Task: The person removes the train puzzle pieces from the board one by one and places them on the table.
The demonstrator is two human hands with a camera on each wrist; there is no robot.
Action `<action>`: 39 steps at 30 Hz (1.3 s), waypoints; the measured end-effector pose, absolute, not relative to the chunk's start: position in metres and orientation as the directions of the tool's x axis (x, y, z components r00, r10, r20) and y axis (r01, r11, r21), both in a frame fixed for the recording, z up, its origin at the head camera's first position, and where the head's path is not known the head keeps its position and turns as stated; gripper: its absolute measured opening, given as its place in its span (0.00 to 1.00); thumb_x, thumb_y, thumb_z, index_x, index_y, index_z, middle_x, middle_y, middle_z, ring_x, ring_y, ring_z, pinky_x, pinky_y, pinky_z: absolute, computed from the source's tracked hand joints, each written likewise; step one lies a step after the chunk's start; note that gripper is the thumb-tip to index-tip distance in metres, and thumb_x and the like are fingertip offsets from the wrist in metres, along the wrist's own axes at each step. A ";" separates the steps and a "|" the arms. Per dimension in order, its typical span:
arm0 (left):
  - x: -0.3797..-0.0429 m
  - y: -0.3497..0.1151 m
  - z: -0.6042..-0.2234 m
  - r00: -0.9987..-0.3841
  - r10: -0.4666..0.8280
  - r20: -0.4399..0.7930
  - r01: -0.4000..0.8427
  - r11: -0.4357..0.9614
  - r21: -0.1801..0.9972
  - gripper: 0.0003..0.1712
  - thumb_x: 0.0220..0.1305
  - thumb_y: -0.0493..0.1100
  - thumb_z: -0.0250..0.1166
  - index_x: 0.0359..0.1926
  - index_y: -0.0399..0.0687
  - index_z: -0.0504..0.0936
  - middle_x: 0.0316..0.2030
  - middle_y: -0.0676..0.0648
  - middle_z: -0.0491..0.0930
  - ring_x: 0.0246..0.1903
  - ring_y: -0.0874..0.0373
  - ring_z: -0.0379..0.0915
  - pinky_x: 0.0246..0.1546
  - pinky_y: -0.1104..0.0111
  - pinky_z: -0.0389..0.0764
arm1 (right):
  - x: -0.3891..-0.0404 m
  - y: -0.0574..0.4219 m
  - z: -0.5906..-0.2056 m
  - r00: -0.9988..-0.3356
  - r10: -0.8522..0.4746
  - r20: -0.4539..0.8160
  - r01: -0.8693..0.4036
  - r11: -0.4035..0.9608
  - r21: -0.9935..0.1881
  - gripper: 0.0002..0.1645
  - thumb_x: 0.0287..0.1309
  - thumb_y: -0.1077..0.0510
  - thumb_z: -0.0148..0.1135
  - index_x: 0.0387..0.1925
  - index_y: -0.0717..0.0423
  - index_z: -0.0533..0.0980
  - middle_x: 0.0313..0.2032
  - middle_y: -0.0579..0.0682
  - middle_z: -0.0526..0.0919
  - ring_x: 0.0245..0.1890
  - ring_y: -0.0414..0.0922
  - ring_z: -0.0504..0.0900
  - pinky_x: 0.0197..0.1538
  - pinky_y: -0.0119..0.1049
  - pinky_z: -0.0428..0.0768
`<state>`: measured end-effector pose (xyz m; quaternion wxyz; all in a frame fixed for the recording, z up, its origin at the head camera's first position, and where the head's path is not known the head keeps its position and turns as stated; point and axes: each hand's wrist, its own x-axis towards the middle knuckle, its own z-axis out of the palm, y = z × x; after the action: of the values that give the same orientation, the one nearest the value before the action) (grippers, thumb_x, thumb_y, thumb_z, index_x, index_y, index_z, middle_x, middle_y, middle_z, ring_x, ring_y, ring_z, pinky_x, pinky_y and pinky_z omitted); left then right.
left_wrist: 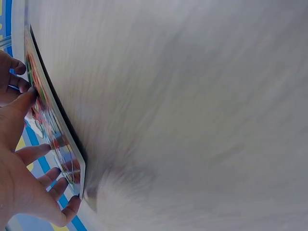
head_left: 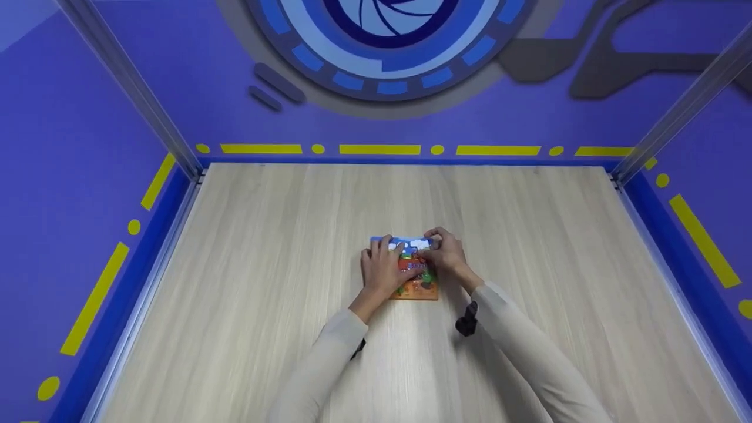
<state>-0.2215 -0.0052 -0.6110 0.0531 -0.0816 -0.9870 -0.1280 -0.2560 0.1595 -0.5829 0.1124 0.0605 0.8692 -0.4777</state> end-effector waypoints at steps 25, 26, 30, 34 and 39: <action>-0.223 -0.006 -0.607 -0.982 0.163 0.091 0.183 0.940 0.288 0.47 0.55 0.77 0.65 0.68 0.55 0.78 0.69 0.44 0.71 0.63 0.47 0.64 0.59 0.48 0.68 | -0.258 0.247 -0.563 -0.967 0.015 -0.256 0.236 0.435 -0.869 0.23 0.60 0.68 0.69 0.56 0.65 0.73 0.40 0.66 0.89 0.31 0.48 0.90 0.28 0.34 0.80; -0.222 -0.006 -0.606 -0.982 0.163 0.096 0.184 0.941 0.285 0.47 0.55 0.77 0.66 0.68 0.55 0.78 0.69 0.44 0.71 0.63 0.47 0.65 0.59 0.48 0.69 | -0.258 0.252 -0.562 -0.967 0.022 -0.252 0.234 0.455 -0.859 0.23 0.60 0.67 0.70 0.55 0.65 0.73 0.40 0.65 0.89 0.31 0.47 0.89 0.29 0.35 0.80; -0.222 -0.006 -0.606 -0.981 0.164 0.102 0.186 0.945 0.269 0.48 0.55 0.78 0.65 0.68 0.54 0.78 0.68 0.44 0.71 0.63 0.47 0.65 0.58 0.49 0.69 | -0.256 0.271 -0.561 -0.967 0.039 -0.253 0.240 0.477 -0.845 0.24 0.60 0.66 0.71 0.56 0.65 0.74 0.39 0.64 0.90 0.30 0.44 0.89 0.29 0.34 0.81; -0.223 -0.007 -0.607 -0.982 0.164 0.088 0.183 0.944 0.275 0.48 0.55 0.78 0.65 0.68 0.55 0.78 0.69 0.44 0.70 0.63 0.47 0.64 0.58 0.49 0.69 | -0.252 0.288 -0.559 -0.969 0.049 -0.244 0.237 0.487 -0.841 0.25 0.60 0.65 0.70 0.57 0.66 0.74 0.38 0.63 0.90 0.30 0.43 0.89 0.29 0.33 0.80; -0.224 -0.007 -0.608 -0.983 0.164 0.080 0.180 0.943 0.279 0.49 0.55 0.78 0.65 0.69 0.55 0.77 0.69 0.44 0.70 0.63 0.47 0.64 0.57 0.49 0.69 | -0.246 0.309 -0.558 -0.969 0.059 -0.239 0.236 0.501 -0.833 0.26 0.60 0.65 0.70 0.58 0.68 0.73 0.37 0.60 0.90 0.30 0.41 0.89 0.30 0.32 0.80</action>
<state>-0.2237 -0.0067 -0.6077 0.0276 -0.0875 -0.9853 -0.1440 -0.2458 0.3093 -0.5583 0.0896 0.0856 0.8617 -0.4921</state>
